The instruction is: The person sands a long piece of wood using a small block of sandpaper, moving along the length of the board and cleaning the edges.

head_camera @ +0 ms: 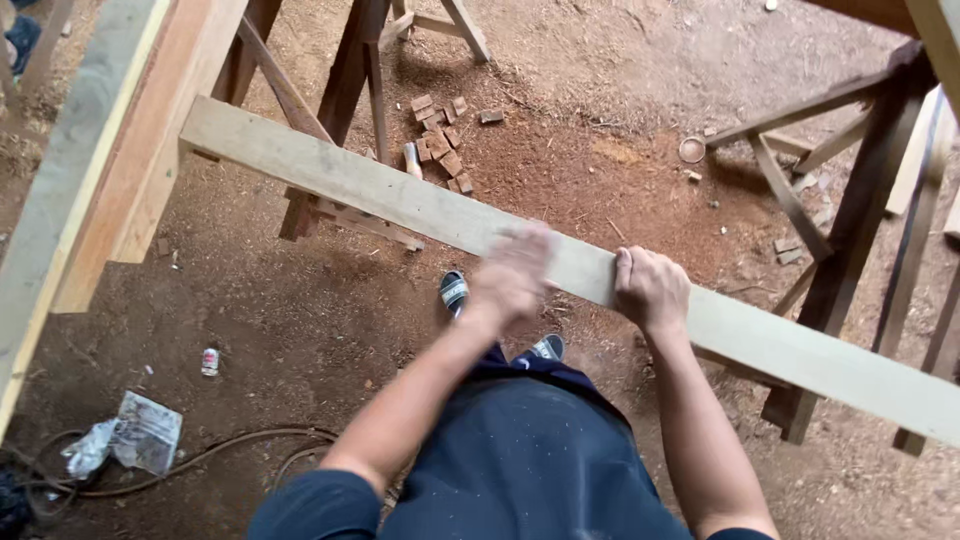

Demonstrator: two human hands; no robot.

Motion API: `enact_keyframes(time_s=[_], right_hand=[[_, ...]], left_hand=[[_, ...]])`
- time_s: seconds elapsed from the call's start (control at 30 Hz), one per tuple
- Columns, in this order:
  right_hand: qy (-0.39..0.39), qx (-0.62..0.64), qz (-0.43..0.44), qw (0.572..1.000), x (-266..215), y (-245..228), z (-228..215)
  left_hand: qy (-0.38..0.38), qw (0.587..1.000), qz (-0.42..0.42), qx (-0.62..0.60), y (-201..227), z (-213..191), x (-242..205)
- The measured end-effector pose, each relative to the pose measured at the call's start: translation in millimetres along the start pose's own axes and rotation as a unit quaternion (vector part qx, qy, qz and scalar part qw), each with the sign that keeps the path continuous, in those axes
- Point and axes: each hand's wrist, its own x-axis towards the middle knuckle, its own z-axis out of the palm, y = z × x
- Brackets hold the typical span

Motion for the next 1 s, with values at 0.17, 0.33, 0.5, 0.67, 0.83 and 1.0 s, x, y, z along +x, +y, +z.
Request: enact_keyframes(time_s=[0.17,0.33,0.5,0.67,0.83,1.0], right_hand=[[0.013,0.000,-0.004,1.000,1,0,0],[-0.011,-0.026,0.013,1.000,3,2,-2],[0.029,0.019,-0.014,0.999,-3,6,2],[0.038,0.017,-0.021,0.999,0,7,5],[-0.012,0.012,-0.010,1.000,5,11,11],[0.004,0.026,-0.020,0.999,0,19,12]], left_hand=[[0.023,0.970,-0.237,-0.037,-135,-22,-55],[0.026,0.998,-0.055,0.007,-41,-19,-11],[-0.151,0.988,0.007,-0.022,21,-25,2],[-0.020,0.985,-0.168,-0.044,-99,-34,-8],[-0.095,0.991,-0.092,-0.017,-26,-34,15],[-0.097,0.989,-0.115,-0.004,-38,-30,-5]])
